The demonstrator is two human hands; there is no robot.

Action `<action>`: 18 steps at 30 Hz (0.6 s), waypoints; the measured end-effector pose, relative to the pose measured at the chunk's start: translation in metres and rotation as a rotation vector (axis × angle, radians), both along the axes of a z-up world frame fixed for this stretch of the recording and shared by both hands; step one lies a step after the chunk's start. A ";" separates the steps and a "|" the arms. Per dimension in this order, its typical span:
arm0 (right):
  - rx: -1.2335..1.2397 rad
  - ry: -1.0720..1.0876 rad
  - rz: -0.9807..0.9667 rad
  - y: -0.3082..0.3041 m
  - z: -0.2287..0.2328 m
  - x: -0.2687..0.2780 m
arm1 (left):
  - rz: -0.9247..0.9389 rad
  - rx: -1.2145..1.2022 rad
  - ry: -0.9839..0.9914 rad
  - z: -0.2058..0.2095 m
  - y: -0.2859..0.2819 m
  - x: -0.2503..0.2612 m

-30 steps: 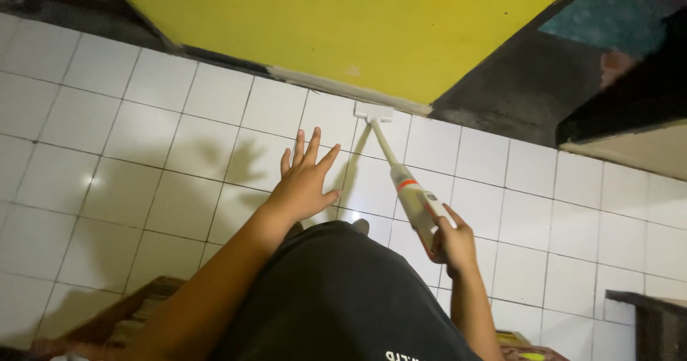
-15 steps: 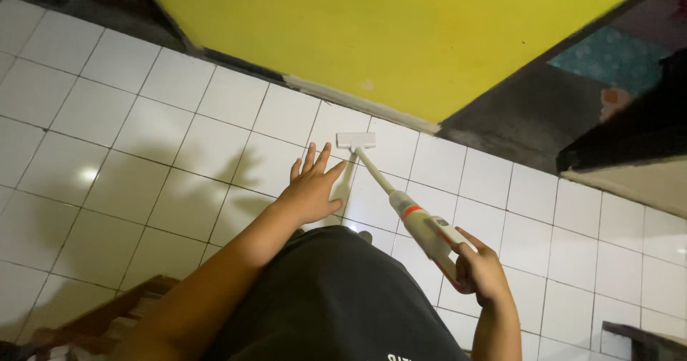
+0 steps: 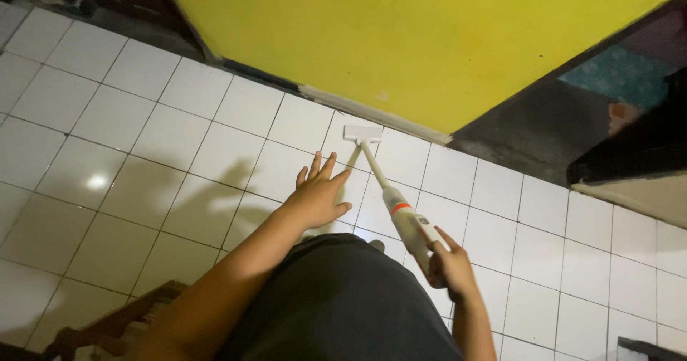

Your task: The person vacuums the tiled floor across the room using a handheld vacuum cleaner.

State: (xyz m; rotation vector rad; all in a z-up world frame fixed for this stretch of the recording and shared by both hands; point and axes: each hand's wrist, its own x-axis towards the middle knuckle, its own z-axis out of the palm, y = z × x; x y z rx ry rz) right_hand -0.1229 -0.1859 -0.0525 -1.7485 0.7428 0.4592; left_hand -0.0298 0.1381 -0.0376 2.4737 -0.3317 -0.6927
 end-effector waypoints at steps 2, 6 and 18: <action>-0.003 -0.015 0.059 -0.011 0.015 0.000 | 0.006 0.009 0.015 -0.003 0.007 -0.005; -0.094 0.103 0.130 -0.006 0.044 0.010 | 0.008 0.029 0.043 -0.006 0.020 -0.016; -0.016 -0.032 0.204 0.044 0.001 0.059 | 0.083 0.007 0.053 -0.018 0.041 -0.042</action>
